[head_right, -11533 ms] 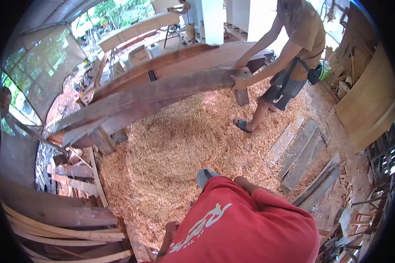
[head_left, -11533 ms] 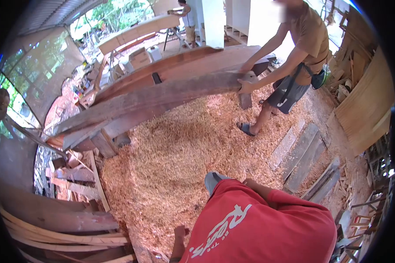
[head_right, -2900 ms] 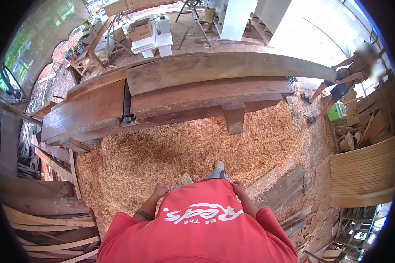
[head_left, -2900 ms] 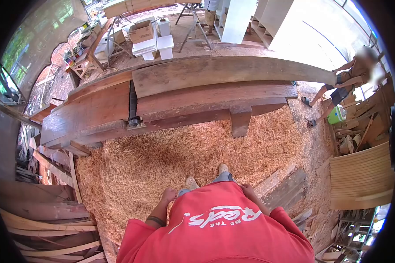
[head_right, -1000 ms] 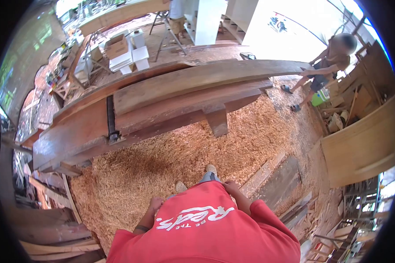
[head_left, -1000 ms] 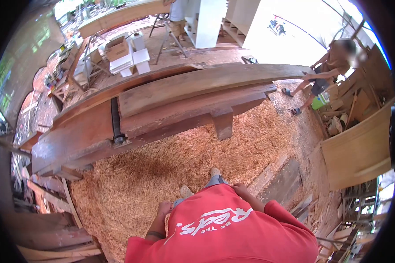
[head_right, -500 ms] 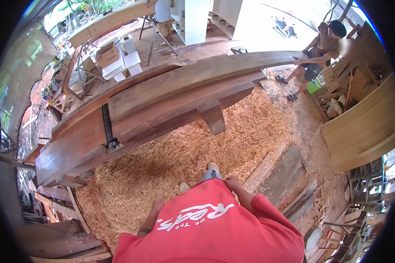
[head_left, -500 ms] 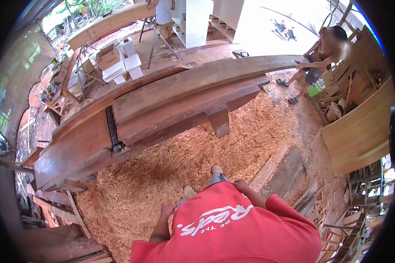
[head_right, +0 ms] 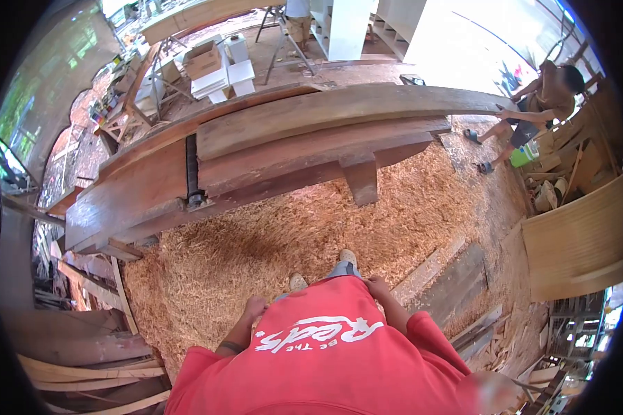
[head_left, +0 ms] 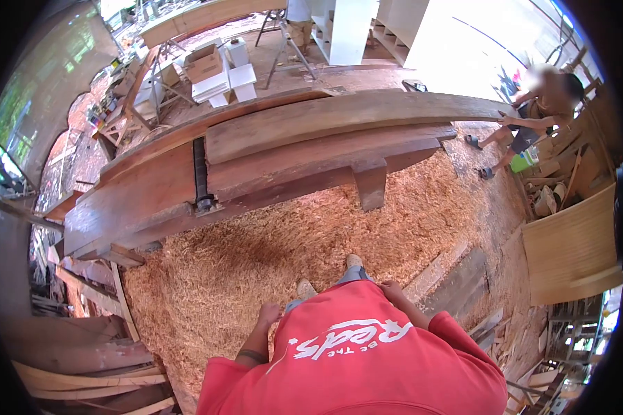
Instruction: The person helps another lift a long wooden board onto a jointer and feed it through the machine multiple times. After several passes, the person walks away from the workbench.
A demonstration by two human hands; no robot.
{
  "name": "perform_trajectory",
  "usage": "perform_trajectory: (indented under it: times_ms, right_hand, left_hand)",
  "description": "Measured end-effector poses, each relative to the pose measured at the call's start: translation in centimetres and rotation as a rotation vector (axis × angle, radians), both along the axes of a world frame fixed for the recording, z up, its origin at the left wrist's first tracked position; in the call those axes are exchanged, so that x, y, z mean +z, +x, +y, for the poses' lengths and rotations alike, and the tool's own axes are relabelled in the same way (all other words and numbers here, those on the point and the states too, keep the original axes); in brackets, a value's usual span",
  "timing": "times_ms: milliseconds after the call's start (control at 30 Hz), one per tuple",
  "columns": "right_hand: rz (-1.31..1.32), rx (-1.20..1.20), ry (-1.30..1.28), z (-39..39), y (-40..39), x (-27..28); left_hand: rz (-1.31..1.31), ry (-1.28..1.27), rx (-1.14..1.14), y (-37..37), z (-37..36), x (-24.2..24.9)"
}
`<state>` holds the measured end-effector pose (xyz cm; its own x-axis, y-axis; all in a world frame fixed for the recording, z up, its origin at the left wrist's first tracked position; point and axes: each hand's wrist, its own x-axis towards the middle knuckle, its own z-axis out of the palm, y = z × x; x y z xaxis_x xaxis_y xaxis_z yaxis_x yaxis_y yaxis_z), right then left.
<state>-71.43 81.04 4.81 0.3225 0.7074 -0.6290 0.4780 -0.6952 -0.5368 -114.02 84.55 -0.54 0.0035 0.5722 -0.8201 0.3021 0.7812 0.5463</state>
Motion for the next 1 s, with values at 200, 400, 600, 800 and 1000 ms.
perform_trajectory:
  times_ms: [200,400,600,800,1000]
  right_hand:
    - [0.04,0.007,0.014,-0.1,0.6,-1.3]
    - [0.083,-0.058,0.046,-0.2,0.3,-0.8]
    - [0.021,0.009,-0.047,0.2,0.3,-0.3]
    - [0.065,-0.055,-0.041,0.6,-0.1,0.3]
    - [-0.068,-0.028,-0.026,0.2,0.8,-0.3]
  left_hand:
    - [-0.009,-0.026,-0.01,-0.1,-0.4,0.0]
    - [0.004,-0.034,0.019,0.0,-0.6,-0.4]
    - [-0.008,-0.022,0.05,0.6,-0.4,0.8]
    - [-0.031,0.113,-0.052,0.6,0.3,0.8]
    - [0.062,0.258,-0.259,1.5,1.4,3.3]
